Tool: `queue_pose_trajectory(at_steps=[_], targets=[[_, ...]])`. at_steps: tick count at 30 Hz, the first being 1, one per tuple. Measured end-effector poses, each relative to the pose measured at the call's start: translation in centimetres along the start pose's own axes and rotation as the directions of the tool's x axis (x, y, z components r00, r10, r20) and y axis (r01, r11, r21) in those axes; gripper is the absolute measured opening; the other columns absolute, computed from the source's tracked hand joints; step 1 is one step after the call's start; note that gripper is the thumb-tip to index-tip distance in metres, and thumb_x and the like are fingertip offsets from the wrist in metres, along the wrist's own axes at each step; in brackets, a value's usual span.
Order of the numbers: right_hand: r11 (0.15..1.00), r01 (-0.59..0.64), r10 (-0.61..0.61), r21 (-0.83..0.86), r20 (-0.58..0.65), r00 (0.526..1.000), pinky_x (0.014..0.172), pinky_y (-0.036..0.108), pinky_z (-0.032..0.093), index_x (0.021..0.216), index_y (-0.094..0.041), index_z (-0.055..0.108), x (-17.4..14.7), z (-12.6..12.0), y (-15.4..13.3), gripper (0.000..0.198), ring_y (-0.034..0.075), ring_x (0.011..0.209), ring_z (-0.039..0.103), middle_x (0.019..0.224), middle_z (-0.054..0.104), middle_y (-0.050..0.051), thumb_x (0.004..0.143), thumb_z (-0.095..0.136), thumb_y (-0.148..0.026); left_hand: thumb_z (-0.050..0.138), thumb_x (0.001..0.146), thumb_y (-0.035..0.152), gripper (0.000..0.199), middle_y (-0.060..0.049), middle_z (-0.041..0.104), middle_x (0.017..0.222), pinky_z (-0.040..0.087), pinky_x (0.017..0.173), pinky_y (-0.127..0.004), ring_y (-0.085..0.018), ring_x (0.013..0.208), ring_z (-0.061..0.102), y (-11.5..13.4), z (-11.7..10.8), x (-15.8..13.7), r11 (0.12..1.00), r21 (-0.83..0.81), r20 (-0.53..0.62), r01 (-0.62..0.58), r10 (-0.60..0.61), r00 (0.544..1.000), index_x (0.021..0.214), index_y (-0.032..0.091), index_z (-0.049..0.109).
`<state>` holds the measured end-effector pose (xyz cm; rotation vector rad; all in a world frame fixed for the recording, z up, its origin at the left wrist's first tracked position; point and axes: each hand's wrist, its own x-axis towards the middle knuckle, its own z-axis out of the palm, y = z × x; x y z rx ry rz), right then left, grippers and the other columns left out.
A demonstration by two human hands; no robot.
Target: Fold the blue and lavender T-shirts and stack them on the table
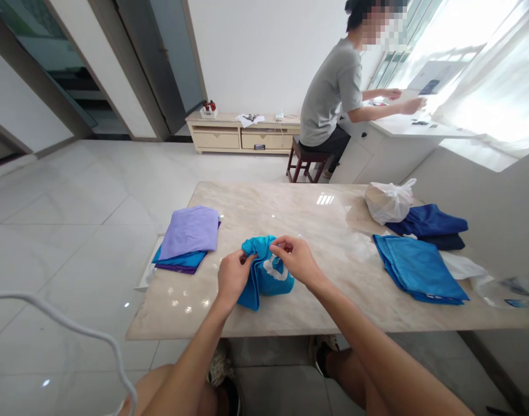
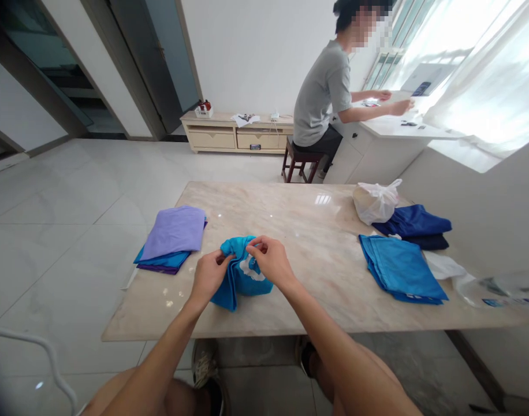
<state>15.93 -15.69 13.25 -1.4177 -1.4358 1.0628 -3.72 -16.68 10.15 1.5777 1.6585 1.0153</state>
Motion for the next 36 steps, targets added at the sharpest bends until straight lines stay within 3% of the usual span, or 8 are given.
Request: queue_pose_trajectory(at_steps=[5,8,11,17,21,25,31,36], targets=[[0.989,0.112,-0.094,0.098,-0.174,0.980,0.067,0.032,0.054,0.092,-0.021,0.077,0.1,-1.7,-1.6,0.033,0.021,0.075,0.070,0.083,0.077,0.006,0.086,0.076,-0.054,0.071,0.095,0.048,0.031,-0.002,0.075,0.071,0.044,0.065,-0.027,-0.019,0.065,0.064,1.4,-1.6,-0.2,0.990,-0.077,-0.089,-0.121,0.114,0.989,0.081,0.021,0.079],[0.969,0.238,-0.186,0.073,-0.425,0.886,0.073,0.033,0.056,0.099,-0.022,0.077,0.6,-4.6,-2.6,0.034,0.022,0.083,0.072,0.089,0.079,0.006,0.088,0.077,-0.054,0.065,0.098,0.049,0.031,-0.001,0.072,0.069,0.045,0.066,-0.028,-0.018,0.061,0.062,1.7,-4.0,0.5,0.989,-0.084,-0.354,-0.122,0.085,0.931,0.093,0.023,0.081],[0.977,0.195,-0.122,0.081,-0.540,0.833,0.073,0.034,0.056,0.099,-0.020,0.076,1.2,-7.5,-2.0,0.042,0.022,0.080,0.071,0.086,0.078,0.006,0.082,0.081,-0.058,0.063,0.098,0.045,0.028,0.000,0.071,0.066,0.045,0.068,-0.029,-0.019,0.061,0.063,0.9,-5.9,1.5,0.998,0.001,-0.357,-0.069,0.065,0.932,0.090,0.024,0.079],[0.997,-0.038,0.060,0.067,-0.358,0.932,0.060,0.033,0.052,0.093,-0.018,0.075,2.1,-7.3,1.2,0.054,0.020,0.066,0.064,0.075,0.074,0.005,0.070,0.085,-0.066,0.062,0.103,0.040,0.026,-0.004,0.080,0.080,0.042,0.070,-0.032,-0.023,0.070,0.069,0.4,-3.7,0.8,0.969,0.228,-0.037,-0.096,0.107,0.994,0.089,0.026,0.078],[0.999,0.045,-0.042,0.007,-0.252,0.967,0.062,0.032,0.051,0.091,-0.020,0.076,1.8,-3.9,0.2,0.044,0.021,0.070,0.067,0.077,0.074,0.006,0.078,0.080,-0.062,0.066,0.103,0.040,0.021,-0.009,0.082,0.110,0.051,0.084,-0.035,-0.025,0.094,0.075,1.3,-0.5,-0.4,0.977,0.052,0.093,-0.205,0.199,0.976,0.110,0.025,0.079],[0.988,0.118,-0.114,0.102,-0.042,0.993,0.062,0.031,0.051,0.097,-0.021,0.080,0.8,-2.0,-2.3,0.035,0.019,0.071,0.066,0.082,0.077,0.005,0.086,0.077,-0.054,0.087,0.086,0.037,0.058,-0.013,0.074,0.137,0.054,0.104,-0.042,-0.030,0.126,0.070,1.6,0.8,-0.1,0.966,-0.172,0.030,-0.191,0.199,0.980,0.139,0.025,0.070],[0.988,0.145,-0.141,0.055,-0.067,0.988,0.068,0.033,0.053,0.095,-0.022,0.080,0.5,-2.4,-2.5,0.028,0.020,0.076,0.067,0.085,0.078,0.005,0.087,0.077,-0.049,0.082,0.085,0.031,0.008,-0.005,0.082,0.093,0.055,0.085,-0.034,-0.025,0.089,0.074,1.7,-0.2,0.9,0.971,-0.228,0.049,-0.076,0.090,0.995,0.090,0.025,0.082],[0.997,0.027,-0.026,-0.065,0.029,0.999,0.063,0.032,0.051,0.099,-0.021,0.082,0.3,-3.4,-0.5,0.025,0.020,0.069,0.067,0.078,0.077,0.004,0.087,0.074,-0.041,0.078,0.086,0.031,0.011,-0.004,0.080,0.079,0.046,0.069,-0.030,-0.023,0.077,0.071,1.0,-0.9,0.7,0.985,-0.166,0.257,-0.038,0.080,0.963,0.077,0.025,0.082]])
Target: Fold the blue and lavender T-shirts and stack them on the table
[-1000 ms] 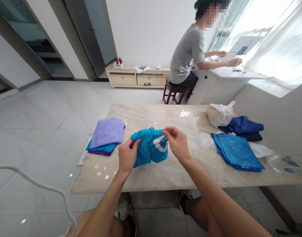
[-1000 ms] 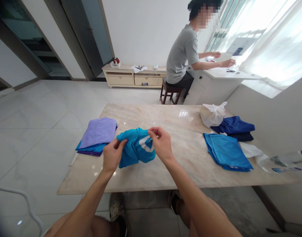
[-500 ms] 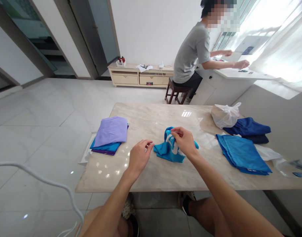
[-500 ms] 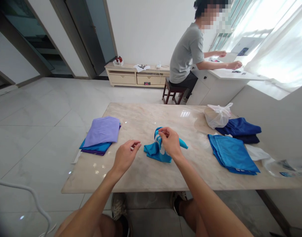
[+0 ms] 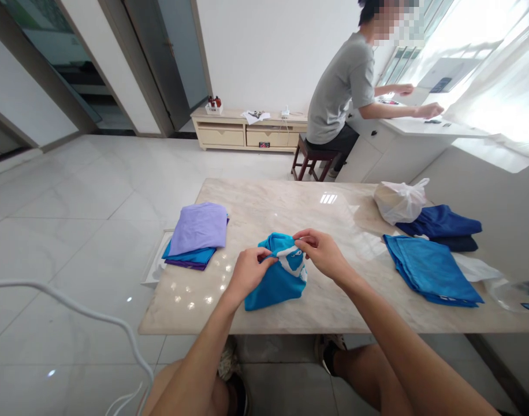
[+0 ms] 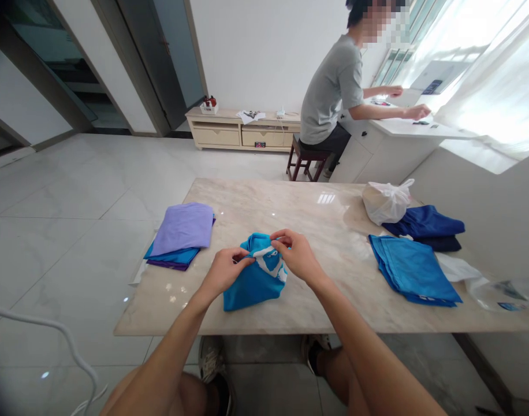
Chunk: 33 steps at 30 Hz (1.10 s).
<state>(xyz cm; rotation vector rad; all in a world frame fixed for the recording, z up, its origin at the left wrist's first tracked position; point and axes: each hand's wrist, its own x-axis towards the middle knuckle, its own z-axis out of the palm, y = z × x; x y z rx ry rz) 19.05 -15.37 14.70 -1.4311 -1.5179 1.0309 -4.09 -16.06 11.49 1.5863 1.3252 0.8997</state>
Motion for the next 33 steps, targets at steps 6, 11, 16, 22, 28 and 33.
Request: queue_pose_trajectory(at_steps=[6,11,16,22,28,33], targets=[[0.915,0.002,0.031,-0.403,0.073,0.997,0.077,0.036,0.055,0.084,-0.028,0.086,-0.2,-0.2,1.3,0.021,0.026,0.081,0.076,0.083,0.082,0.004,0.085,0.068,-0.017,0.077,0.087,0.019,0.010,-0.008,0.080,0.085,0.041,0.071,-0.031,-0.027,0.081,0.072,-0.3,0.2,-0.7,0.903,0.410,-0.091,0.124,-0.095,0.991,0.081,0.026,0.078],[0.945,0.124,-0.219,-0.303,-0.303,0.928,0.088,0.041,0.060,0.093,-0.027,0.084,-0.8,0.2,-2.1,0.016,0.028,0.090,0.079,0.097,0.085,0.006,0.096,0.068,-0.027,0.066,0.102,0.032,0.010,-0.003,0.073,0.080,0.044,0.072,-0.028,-0.021,0.076,0.069,1.3,2.0,-0.3,0.994,-0.086,-0.298,-0.061,0.033,0.954,0.093,0.026,0.065],[0.905,0.325,-0.426,-0.276,-0.577,0.697,0.086,0.039,0.062,0.105,-0.024,0.078,-2.8,-0.4,-4.6,0.018,0.025,0.095,0.078,0.105,0.083,0.007,0.103,0.069,-0.039,0.052,0.110,0.042,0.020,-0.002,0.071,0.087,0.049,0.071,-0.026,-0.019,0.077,0.067,2.2,2.1,0.9,0.935,-0.244,-0.625,-0.258,0.052,0.779,0.108,0.024,0.058],[0.810,0.225,-0.398,-0.542,-0.226,0.889,0.086,0.038,0.059,0.106,-0.022,0.077,-2.4,-0.5,-1.8,0.022,0.025,0.097,0.074,0.103,0.081,0.009,0.105,0.056,-0.029,0.059,0.105,0.021,0.019,-0.013,0.082,0.110,0.054,0.087,-0.036,-0.031,0.104,0.078,0.5,2.0,-1.0,0.783,0.617,0.101,0.081,-0.181,0.978,0.115,0.022,0.075],[0.634,-0.008,-0.040,-0.774,-0.043,0.998,0.081,0.032,0.050,0.125,-0.023,0.078,-2.1,-0.5,-1.6,0.034,0.025,0.098,0.073,0.103,0.078,0.010,0.109,0.049,-0.024,0.050,0.108,0.020,0.027,-0.014,0.081,0.108,0.056,0.091,-0.037,-0.029,0.102,0.078,0.2,1.6,-1.9,0.841,0.536,0.021,0.074,-0.101,0.995,0.117,0.020,0.076],[0.605,-0.080,0.014,-0.792,-0.089,0.996,0.081,0.031,0.046,0.130,-0.025,0.077,-1.9,-1.0,-1.9,0.034,0.025,0.100,0.071,0.107,0.078,0.009,0.111,0.048,-0.027,0.054,0.108,0.038,0.025,-0.007,0.076,0.111,0.057,0.092,-0.031,-0.020,0.101,0.072,-1.0,-0.9,0.7,0.946,-0.249,-0.648,-0.209,-0.002,0.762,0.121,0.021,0.067]])
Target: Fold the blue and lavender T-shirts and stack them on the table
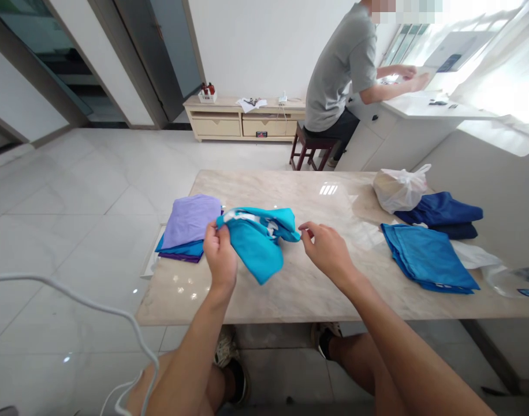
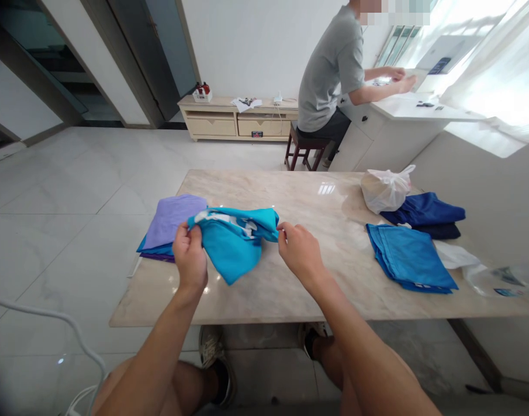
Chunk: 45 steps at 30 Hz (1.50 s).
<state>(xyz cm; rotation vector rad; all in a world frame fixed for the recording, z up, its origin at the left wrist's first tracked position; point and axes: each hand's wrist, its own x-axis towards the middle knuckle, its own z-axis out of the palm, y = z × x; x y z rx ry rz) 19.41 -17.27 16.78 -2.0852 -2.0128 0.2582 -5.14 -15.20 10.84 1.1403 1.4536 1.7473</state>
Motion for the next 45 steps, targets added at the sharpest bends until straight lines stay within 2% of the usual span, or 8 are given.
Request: queue_pose_trajectory(at_steps=[7,12,18,22,28,32,38,45], targets=[[0.999,-0.045,0.045,-0.004,-0.023,0.999,0.080,0.031,0.046,0.128,-0.025,0.077,0.5,-0.2,-0.2,0.033,0.026,0.098,0.071,0.109,0.077,0.009,0.110,0.049,-0.027,0.066,0.088,0.014,0.043,-0.006,0.062,0.122,0.055,0.095,-0.030,-0.016,0.103,0.066,-1.1,-1.9,2.6,0.992,0.099,-0.382,-0.083,0.114,0.917,0.129,0.023,0.055],[0.999,0.006,-0.004,-0.052,0.041,0.999,0.081,0.032,0.047,0.130,-0.022,0.075,0.9,0.9,-0.5,0.035,0.027,0.109,0.072,0.112,0.079,0.011,0.112,0.046,-0.028,0.064,0.099,0.020,0.030,-0.008,0.068,0.117,0.057,0.097,-0.036,-0.022,0.106,0.068,0.1,-2.3,1.0,0.838,0.433,0.205,-0.333,0.268,0.941,0.129,0.022,0.061],[0.986,0.123,-0.105,-0.109,0.157,0.982,0.094,0.034,0.050,0.137,-0.018,0.070,1.0,2.4,-0.9,0.035,0.030,0.126,0.069,0.127,0.079,0.014,0.113,0.047,-0.028,0.065,0.101,0.022,0.059,-0.022,0.056,0.161,0.052,0.114,-0.054,-0.041,0.145,0.057,-2.3,-2.7,-1.1,0.368,0.780,0.596,-0.507,-0.188,0.780,0.159,0.021,0.055],[0.979,0.133,-0.101,-0.155,0.200,0.975,0.096,0.035,0.050,0.138,-0.017,0.068,1.1,2.7,-1.1,0.034,0.030,0.128,0.068,0.129,0.078,0.014,0.113,0.047,-0.028,0.059,0.105,0.023,0.059,-0.029,0.051,0.166,0.045,0.119,-0.065,-0.046,0.151,0.052,-2.9,-0.7,-3.7,0.298,0.767,0.637,-0.568,-0.466,0.615,0.163,0.018,0.052],[0.968,0.117,-0.057,-0.222,0.258,0.964,0.100,0.036,0.049,0.137,-0.015,0.065,1.2,3.2,0.3,0.034,0.031,0.130,0.067,0.138,0.073,0.019,0.114,0.045,-0.028,0.053,0.111,0.041,0.057,-0.012,0.065,0.159,0.052,0.119,-0.045,-0.031,0.142,0.065,-0.3,0.8,-6.8,0.857,0.292,0.954,-0.425,-0.295,0.060,0.166,0.027,0.050],[0.964,0.153,-0.081,-0.218,0.304,0.949,0.104,0.039,0.048,0.138,-0.013,0.064,1.3,4.0,1.7,0.036,0.033,0.132,0.066,0.142,0.071,0.021,0.113,0.045,-0.029,0.054,0.110,0.031,0.042,-0.011,0.069,0.153,0.049,0.123,-0.042,-0.027,0.143,0.064,0.4,0.5,-5.9,0.798,0.301,0.944,-0.521,-0.173,0.281,0.151,0.024,0.064],[0.966,0.161,-0.075,-0.202,0.377,0.923,0.105,0.041,0.048,0.140,-0.013,0.063,1.8,4.4,2.2,0.037,0.034,0.133,0.065,0.140,0.071,0.022,0.112,0.046,-0.030,0.062,0.106,0.028,0.059,-0.025,0.046,0.172,0.044,0.126,-0.060,-0.043,0.161,0.044,-2.5,0.3,-4.2,0.379,0.662,0.748,-0.647,-0.274,0.605,0.163,0.017,0.053],[0.968,0.159,-0.070,-0.193,0.399,0.914,0.107,0.043,0.049,0.142,-0.012,0.063,2.0,4.8,1.8,0.038,0.035,0.132,0.067,0.144,0.069,0.022,0.112,0.045,-0.029,0.064,0.103,0.031,0.056,-0.037,0.061,0.153,0.054,0.113,-0.057,-0.048,0.145,0.060,-1.9,1.2,-5.8,0.295,0.688,0.715,-0.663,-0.429,0.552,0.151,0.002,0.064]])
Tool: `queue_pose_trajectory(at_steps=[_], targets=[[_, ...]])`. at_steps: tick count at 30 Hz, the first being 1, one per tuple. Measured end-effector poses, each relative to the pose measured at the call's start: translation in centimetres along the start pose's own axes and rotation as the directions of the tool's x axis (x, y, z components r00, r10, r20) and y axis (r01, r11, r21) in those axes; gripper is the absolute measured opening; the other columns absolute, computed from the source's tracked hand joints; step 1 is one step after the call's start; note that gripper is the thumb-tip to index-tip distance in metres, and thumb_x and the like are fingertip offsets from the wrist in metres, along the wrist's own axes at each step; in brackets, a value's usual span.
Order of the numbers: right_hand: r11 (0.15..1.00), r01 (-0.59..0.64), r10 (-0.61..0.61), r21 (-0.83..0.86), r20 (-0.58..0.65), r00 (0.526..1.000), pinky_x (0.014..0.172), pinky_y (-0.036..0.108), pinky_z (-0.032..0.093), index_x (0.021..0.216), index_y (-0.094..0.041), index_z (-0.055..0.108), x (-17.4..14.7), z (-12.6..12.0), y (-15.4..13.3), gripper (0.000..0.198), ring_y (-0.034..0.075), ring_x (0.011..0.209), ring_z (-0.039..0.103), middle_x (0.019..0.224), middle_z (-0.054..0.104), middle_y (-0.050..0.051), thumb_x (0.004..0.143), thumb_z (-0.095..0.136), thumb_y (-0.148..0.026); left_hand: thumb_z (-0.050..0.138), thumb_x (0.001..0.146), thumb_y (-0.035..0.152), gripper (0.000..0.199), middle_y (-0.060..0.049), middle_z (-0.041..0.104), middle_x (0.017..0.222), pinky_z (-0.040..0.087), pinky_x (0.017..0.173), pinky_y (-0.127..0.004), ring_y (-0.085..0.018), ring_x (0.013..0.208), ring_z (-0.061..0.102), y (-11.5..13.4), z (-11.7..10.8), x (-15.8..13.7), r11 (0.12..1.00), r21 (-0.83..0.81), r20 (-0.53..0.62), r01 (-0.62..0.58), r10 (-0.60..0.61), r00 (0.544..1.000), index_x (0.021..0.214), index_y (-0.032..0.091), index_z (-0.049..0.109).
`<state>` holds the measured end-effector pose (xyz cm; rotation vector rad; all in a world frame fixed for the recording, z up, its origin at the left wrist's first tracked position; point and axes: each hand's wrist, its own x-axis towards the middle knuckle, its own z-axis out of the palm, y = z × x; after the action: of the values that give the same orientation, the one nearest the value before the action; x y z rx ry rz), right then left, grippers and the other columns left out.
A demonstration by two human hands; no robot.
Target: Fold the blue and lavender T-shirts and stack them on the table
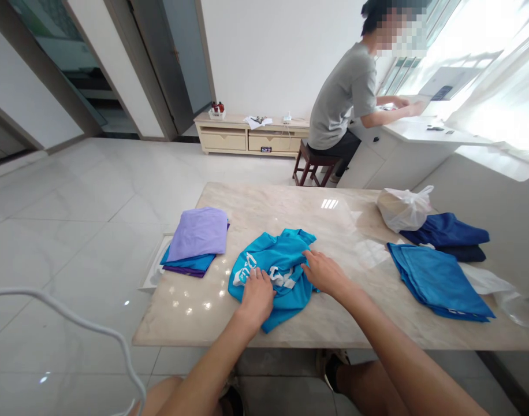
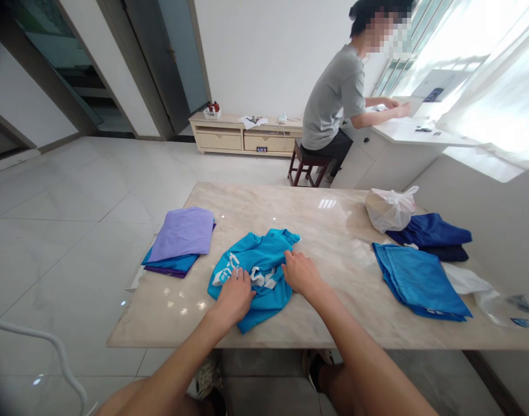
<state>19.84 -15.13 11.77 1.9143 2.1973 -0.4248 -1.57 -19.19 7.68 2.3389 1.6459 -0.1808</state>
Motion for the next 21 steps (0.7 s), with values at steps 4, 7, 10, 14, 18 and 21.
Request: queue_pose_trajectory(at_steps=[4,7,10,14,18,21], targets=[[0.999,0.049,-0.048,0.016,-0.027,0.998,0.118,0.045,0.047,0.159,-0.009,0.053,0.4,1.2,0.3,0.052,0.036,0.149,0.056,0.168,0.050,0.025,0.111,0.048,-0.028,0.062,0.105,0.046,0.040,-0.023,0.081,0.114,0.060,0.097,-0.048,-0.040,0.112,0.078,0.9,-2.5,-1.8,0.990,-0.128,0.139,-0.063,0.080,0.987,0.112,0.012,0.083],[0.994,0.108,-0.107,0.035,-0.035,0.994,0.126,0.048,0.043,0.171,-0.009,0.041,0.9,2.2,0.9,0.065,0.036,0.164,0.040,0.181,0.029,0.024,0.108,0.052,-0.024,0.053,0.110,0.035,0.033,-0.019,0.081,0.113,0.060,0.093,-0.043,-0.035,0.110,0.078,0.4,-3.3,-2.1,0.990,-0.139,0.086,0.015,-0.003,0.996,0.117,0.017,0.080],[0.989,0.138,-0.140,0.049,0.038,0.989,0.127,0.047,0.043,0.175,-0.009,0.033,1.3,2.7,1.2,0.071,0.035,0.162,0.043,0.179,0.033,0.024,0.107,0.051,-0.021,0.051,0.110,0.025,0.043,-0.020,0.072,0.142,0.059,0.102,-0.044,-0.034,0.129,0.071,-0.2,-2.5,-1.4,0.990,-0.137,-0.043,-0.031,0.025,0.999,0.150,0.017,0.065],[0.991,0.129,-0.132,0.036,0.117,0.984,0.121,0.046,0.049,0.177,-0.007,0.028,1.1,2.5,0.8,0.081,0.037,0.150,0.059,0.168,0.050,0.028,0.102,0.058,-0.016,0.059,0.108,0.027,0.063,-0.023,0.044,0.174,0.048,0.122,-0.054,-0.041,0.158,0.047,-0.5,-0.2,-0.3,0.987,-0.120,-0.088,-0.110,0.100,0.991,0.169,0.022,0.046],[0.990,0.138,-0.140,0.021,0.135,0.981,0.111,0.046,0.055,0.177,-0.007,0.026,0.2,1.8,-0.4,0.092,0.039,0.135,0.069,0.149,0.067,0.030,0.093,0.063,-0.007,0.059,0.108,0.031,0.064,-0.020,0.039,0.178,0.043,0.126,-0.057,-0.042,0.163,0.041,-0.5,1.3,-0.1,0.980,-0.122,-0.064,-0.156,0.149,0.987,0.170,0.026,0.046],[0.993,0.115,-0.115,0.009,0.168,0.979,0.102,0.044,0.058,0.174,-0.010,0.033,-0.4,1.3,-1.1,0.092,0.039,0.125,0.074,0.134,0.076,0.026,0.089,0.068,-0.005,0.056,0.108,0.029,0.063,-0.020,0.045,0.174,0.046,0.123,-0.055,-0.040,0.158,0.048,-0.5,1.1,-0.3,0.980,-0.098,-0.033,-0.175,0.172,0.985,0.170,0.023,0.046]])
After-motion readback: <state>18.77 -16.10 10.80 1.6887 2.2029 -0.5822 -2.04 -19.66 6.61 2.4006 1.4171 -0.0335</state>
